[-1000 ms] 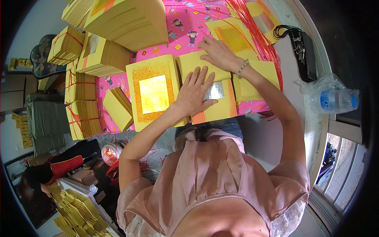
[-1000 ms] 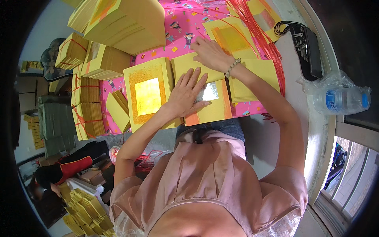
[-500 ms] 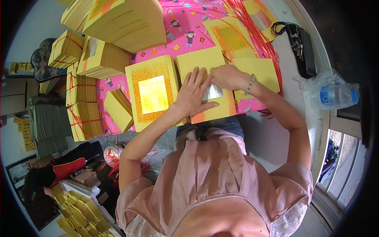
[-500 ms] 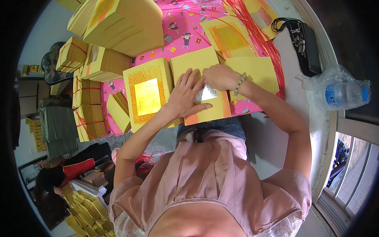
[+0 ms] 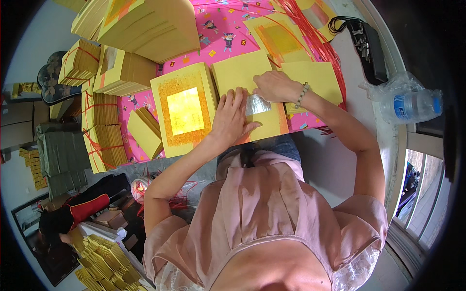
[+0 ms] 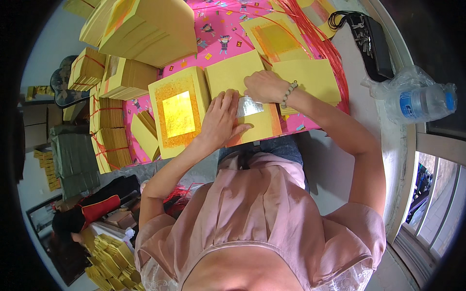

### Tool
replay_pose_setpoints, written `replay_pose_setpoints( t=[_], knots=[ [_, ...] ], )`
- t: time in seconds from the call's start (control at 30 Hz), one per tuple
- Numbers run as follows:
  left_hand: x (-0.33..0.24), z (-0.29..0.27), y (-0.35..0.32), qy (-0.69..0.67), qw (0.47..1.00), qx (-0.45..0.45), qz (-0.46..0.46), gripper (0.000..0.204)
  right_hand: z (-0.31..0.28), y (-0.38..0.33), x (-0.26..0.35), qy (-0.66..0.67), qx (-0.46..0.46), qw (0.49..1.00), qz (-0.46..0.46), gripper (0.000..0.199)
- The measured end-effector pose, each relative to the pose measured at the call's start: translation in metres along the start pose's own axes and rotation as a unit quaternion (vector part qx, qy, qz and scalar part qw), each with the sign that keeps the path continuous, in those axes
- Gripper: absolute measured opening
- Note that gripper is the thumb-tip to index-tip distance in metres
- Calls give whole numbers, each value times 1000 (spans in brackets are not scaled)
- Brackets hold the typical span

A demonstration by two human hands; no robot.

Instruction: The recorder is manually stacking sheets of gold and silver leaf paper on a table.

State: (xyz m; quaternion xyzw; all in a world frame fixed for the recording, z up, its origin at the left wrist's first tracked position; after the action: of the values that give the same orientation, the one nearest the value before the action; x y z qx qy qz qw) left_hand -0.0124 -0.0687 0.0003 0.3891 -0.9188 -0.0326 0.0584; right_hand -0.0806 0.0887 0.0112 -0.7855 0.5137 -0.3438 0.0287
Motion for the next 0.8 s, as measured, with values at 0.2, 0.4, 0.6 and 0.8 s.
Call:
replay_pose_setpoints(
  t=[0.2, 0.4, 0.6, 0.8],
  knots=[
    [-1, -1, 0, -37, 999, -5, -12, 92, -1, 7, -3, 0, -4, 1000, 19, 39],
    [-3, 8, -2, -17, 999, 36, -26, 90, 4, 9, 2, -28, -24, 999, 5, 39],
    [-8, 11, -1, 24, 998, 56, 14, 86, 12, 9, -2, -38, -63, 997, -16, 38],
    [-8, 11, -2, 51, 997, 49, 10, 84, 8, 8, -4, -36, -73, 996, -43, 38]
  ],
)
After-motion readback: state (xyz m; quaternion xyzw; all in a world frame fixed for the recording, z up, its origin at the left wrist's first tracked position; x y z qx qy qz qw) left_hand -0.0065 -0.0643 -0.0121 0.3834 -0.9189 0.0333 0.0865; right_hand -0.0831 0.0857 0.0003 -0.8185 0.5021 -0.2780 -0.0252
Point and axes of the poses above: each hand's wrist, its own y-axis towards the middle knuckle, its own z-axis out of the palm, x = y × z, the point moved 4 cm from there along y, towards the middle knuckle, and after that the axes turned 12 degrees about y, right-handed, at the moved point
